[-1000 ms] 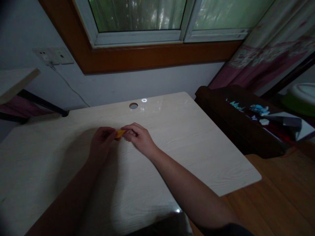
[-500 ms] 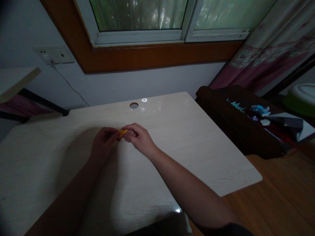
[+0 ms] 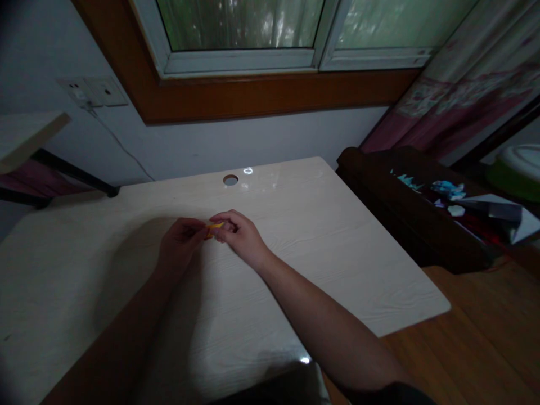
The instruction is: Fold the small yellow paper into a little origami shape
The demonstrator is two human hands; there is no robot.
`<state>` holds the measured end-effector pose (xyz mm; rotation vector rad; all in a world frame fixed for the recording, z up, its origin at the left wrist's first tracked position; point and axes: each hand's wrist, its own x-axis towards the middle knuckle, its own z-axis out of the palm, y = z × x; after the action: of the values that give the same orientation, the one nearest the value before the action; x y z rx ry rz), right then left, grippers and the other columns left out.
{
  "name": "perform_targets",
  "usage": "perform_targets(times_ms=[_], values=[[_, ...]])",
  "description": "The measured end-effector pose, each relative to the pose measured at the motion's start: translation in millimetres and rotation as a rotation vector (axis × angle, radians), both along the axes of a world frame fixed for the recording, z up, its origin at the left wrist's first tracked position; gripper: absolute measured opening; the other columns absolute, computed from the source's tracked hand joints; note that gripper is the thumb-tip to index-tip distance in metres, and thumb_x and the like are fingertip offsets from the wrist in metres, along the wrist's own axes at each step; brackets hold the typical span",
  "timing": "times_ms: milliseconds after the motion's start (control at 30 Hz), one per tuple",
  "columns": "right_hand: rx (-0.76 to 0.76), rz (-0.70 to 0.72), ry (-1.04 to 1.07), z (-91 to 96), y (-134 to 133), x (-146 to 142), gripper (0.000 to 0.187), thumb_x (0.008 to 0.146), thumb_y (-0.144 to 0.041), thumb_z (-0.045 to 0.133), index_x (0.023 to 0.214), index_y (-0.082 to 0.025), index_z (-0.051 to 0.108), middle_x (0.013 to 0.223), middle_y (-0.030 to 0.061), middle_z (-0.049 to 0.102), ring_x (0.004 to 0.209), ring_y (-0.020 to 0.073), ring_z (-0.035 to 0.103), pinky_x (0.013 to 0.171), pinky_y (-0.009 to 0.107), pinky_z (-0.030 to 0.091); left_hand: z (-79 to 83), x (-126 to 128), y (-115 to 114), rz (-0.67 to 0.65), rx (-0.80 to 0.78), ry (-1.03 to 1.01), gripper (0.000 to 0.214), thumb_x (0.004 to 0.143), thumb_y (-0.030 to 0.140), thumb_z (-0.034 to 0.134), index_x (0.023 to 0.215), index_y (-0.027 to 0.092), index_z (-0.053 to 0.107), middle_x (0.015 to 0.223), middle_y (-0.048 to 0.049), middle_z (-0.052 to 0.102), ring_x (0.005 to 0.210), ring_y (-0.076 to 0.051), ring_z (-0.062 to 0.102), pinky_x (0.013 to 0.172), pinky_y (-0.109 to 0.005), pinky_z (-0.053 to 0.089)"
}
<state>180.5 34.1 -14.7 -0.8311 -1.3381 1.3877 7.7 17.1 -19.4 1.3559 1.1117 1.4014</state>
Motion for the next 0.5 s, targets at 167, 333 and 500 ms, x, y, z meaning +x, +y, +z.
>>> perform_targets(times_ms=[167,333,500], values=[[-0.034,0.017,0.002,3.1,0.3,0.5,0.029,0.075,-0.033,0.077,0.1,-0.021,0.068,0.073,-0.0009,0.065,0.06,0.0101,0.055,0.059,0.024,0.043,0.8,-1.0,-0.2,-0.009,-0.007,0.038,0.022,0.076,0.034,0.077,0.088,0.018,0.068,0.081,-0.0015,0.07,0.073,-0.014,0.067,0.071,-0.025,0.055],[-0.044,0.021,-0.007,2.1,1.3,0.9,0.029,0.075,-0.033,0.077,0.1,-0.021,0.068,0.075,0.0,0.066,0.061,0.0103,0.055,0.059,0.025,0.043,-4.5,-2.6,2.5,0.014,-0.005,0.092,0.023,0.075,0.035,0.078,0.085,0.018,0.068,0.079,-0.0021,0.07,0.072,-0.015,0.067,0.07,-0.027,0.054],[-0.059,0.023,0.002,-1.2,2.6,1.5,0.03,0.076,-0.034,0.077,0.101,-0.021,0.068,0.074,-0.0003,0.065,0.061,0.0106,0.055,0.06,0.026,0.044,-2.1,-0.5,1.8,-0.03,-0.024,0.034,0.021,0.078,0.035,0.075,0.088,0.018,0.067,0.079,-0.0015,0.07,0.07,-0.013,0.066,0.067,-0.026,0.054]])
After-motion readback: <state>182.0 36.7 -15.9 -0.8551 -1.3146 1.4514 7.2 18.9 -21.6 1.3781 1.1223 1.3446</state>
